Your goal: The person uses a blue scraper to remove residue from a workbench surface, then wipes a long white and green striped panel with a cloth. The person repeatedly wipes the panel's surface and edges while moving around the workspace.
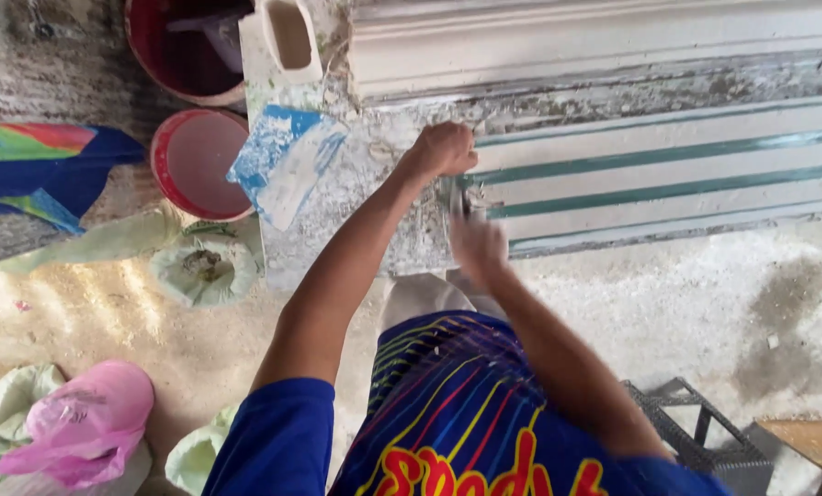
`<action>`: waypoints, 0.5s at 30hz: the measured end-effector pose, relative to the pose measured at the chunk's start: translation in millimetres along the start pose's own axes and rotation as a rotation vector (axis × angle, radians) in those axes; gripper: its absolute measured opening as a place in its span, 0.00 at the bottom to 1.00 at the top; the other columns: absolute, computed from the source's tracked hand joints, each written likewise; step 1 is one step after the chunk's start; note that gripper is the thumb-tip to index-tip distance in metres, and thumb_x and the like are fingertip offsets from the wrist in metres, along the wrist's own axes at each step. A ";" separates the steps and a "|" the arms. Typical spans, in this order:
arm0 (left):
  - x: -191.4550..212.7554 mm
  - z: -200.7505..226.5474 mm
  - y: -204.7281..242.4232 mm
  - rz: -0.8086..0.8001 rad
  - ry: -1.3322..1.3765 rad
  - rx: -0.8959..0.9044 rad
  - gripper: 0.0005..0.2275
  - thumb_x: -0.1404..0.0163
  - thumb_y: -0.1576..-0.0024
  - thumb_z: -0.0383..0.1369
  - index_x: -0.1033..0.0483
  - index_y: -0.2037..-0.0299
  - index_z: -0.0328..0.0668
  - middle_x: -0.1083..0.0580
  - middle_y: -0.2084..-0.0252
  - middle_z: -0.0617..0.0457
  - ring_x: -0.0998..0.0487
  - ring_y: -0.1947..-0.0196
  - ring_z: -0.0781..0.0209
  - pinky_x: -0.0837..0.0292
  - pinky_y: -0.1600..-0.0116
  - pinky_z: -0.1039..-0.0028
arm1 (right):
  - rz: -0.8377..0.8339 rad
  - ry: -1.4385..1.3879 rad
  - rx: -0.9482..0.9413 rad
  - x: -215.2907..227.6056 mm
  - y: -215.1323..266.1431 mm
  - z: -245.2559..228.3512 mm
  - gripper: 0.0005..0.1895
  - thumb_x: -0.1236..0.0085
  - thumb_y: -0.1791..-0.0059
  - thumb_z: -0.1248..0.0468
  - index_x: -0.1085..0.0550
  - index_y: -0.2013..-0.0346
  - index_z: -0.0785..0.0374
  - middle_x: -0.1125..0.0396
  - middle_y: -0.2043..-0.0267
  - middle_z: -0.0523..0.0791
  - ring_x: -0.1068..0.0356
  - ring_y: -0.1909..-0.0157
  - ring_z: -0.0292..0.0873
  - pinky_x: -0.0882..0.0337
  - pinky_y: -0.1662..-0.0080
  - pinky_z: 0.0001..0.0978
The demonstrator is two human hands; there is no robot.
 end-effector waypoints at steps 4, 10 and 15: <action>3.6 5.3 24.9 0.083 -0.075 0.026 0.12 0.52 0.41 0.39 0.22 0.71 0.42 0.23 0.71 0.43 0.18 0.65 0.43 0.26 0.46 0.38 | 0.116 -0.095 -0.110 -92.0 -93.5 18.3 0.12 0.53 0.48 0.61 0.20 0.63 0.54 0.25 0.68 0.45 0.21 0.63 0.51 0.24 0.68 0.56; -24.7 -13.6 47.5 0.057 0.039 0.054 0.14 0.58 0.41 0.38 0.25 0.76 0.42 0.27 0.78 0.46 0.20 0.73 0.46 0.22 0.59 0.47 | 0.206 -0.141 -0.042 -115.6 38.1 -9.8 0.24 0.57 0.43 0.53 0.32 0.33 0.55 0.29 0.67 0.53 0.22 0.69 0.57 0.23 0.69 0.52; -15.0 3.9 45.8 0.067 0.115 -0.008 0.14 0.60 0.41 0.36 0.27 0.76 0.39 0.29 0.79 0.42 0.21 0.75 0.45 0.25 0.66 0.51 | 0.213 -1.264 -0.113 -150.2 -13.1 -28.5 0.28 0.65 0.41 0.43 0.32 0.37 0.57 0.29 0.57 0.62 0.23 0.64 0.63 0.23 0.64 0.55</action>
Point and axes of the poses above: each hand's wrist, its own y-axis away from the middle knuckle, its own x-axis out of the back of the hand, z = x × y, the point moved 1 cm from there along -y, towards the middle knuckle
